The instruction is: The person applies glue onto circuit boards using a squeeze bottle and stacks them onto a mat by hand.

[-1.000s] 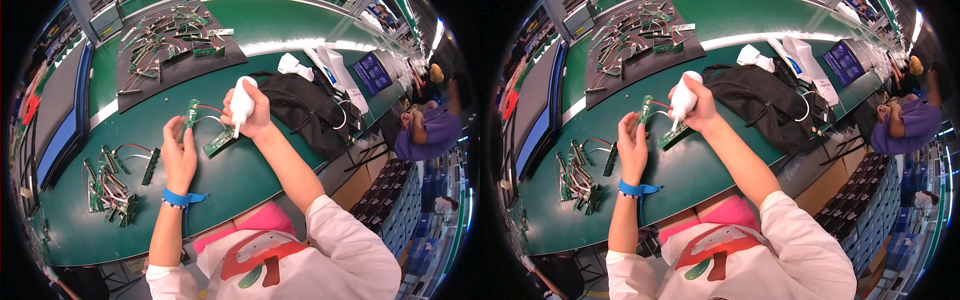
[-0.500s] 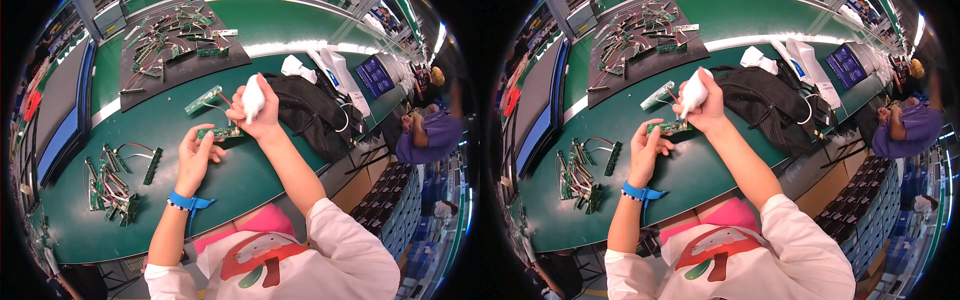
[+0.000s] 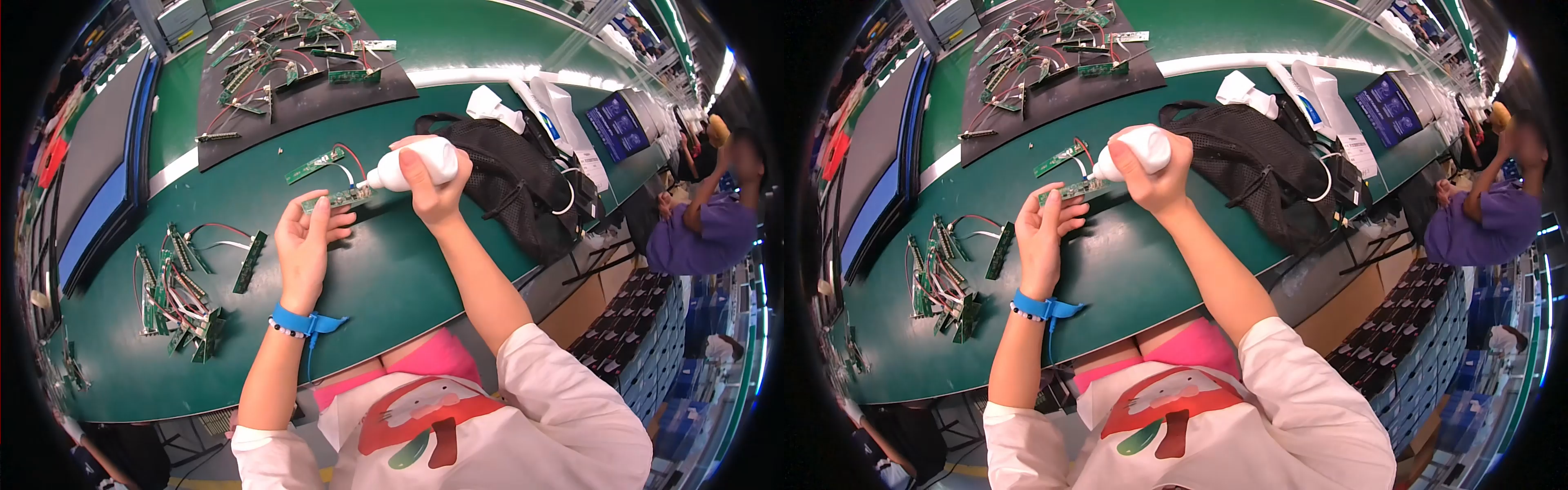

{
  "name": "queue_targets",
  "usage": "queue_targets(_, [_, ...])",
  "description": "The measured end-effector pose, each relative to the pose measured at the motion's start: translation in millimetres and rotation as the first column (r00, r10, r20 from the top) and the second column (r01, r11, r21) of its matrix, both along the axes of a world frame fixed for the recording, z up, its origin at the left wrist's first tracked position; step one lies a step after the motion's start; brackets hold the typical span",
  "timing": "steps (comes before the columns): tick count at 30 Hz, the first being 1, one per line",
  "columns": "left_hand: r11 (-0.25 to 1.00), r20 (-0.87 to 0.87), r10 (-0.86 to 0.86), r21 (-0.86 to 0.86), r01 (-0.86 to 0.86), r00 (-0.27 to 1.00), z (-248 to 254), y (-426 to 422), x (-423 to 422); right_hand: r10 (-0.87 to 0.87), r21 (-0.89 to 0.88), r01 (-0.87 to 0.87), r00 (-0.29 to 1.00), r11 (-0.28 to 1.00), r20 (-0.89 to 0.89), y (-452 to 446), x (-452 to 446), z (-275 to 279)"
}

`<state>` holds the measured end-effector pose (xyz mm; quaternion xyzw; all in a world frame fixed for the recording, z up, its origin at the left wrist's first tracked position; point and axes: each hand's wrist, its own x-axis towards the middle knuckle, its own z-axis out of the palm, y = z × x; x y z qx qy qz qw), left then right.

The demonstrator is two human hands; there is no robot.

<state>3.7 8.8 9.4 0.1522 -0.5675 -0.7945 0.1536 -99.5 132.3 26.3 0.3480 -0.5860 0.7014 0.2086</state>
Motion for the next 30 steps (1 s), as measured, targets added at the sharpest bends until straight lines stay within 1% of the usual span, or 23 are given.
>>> queue_targets(9, [1.0, 0.006, -0.021, 0.024, 0.021, 1.0, -0.8, -1.1, -0.6, -0.022, 0.094, 0.043, 0.977, 0.995, -0.213, -4.1, 0.2, -2.4])
queue_targets(12, [0.999, 0.003, -0.017, 0.028, 0.017, 1.0, 0.0, -1.9, -0.3, -0.037, 0.081, 0.062, 0.957, 0.995, -0.289, -6.2, -1.3, -3.4])
queue_targets(18, [1.0, 0.005, -0.018, 0.01, 0.018, 1.0, -0.6, -0.3, -0.6, -0.065, 0.13, 0.116, 0.937, 0.985, -0.344, -5.1, 1.6, -0.1])
queue_targets(27, [0.999, -0.015, -0.016, 0.028, 0.017, 1.0, -2.9, -0.7, -0.5, -0.083, 0.153, 0.171, 0.884, 0.973, -0.461, -7.7, 1.8, -2.3])
queue_targets(30, [1.0, 0.006, 0.008, 0.015, -0.008, 1.0, -1.5, -1.6, -0.8, -0.095, 0.165, 0.191, 0.881, 0.968, -0.464, -5.9, 0.1, -1.1])
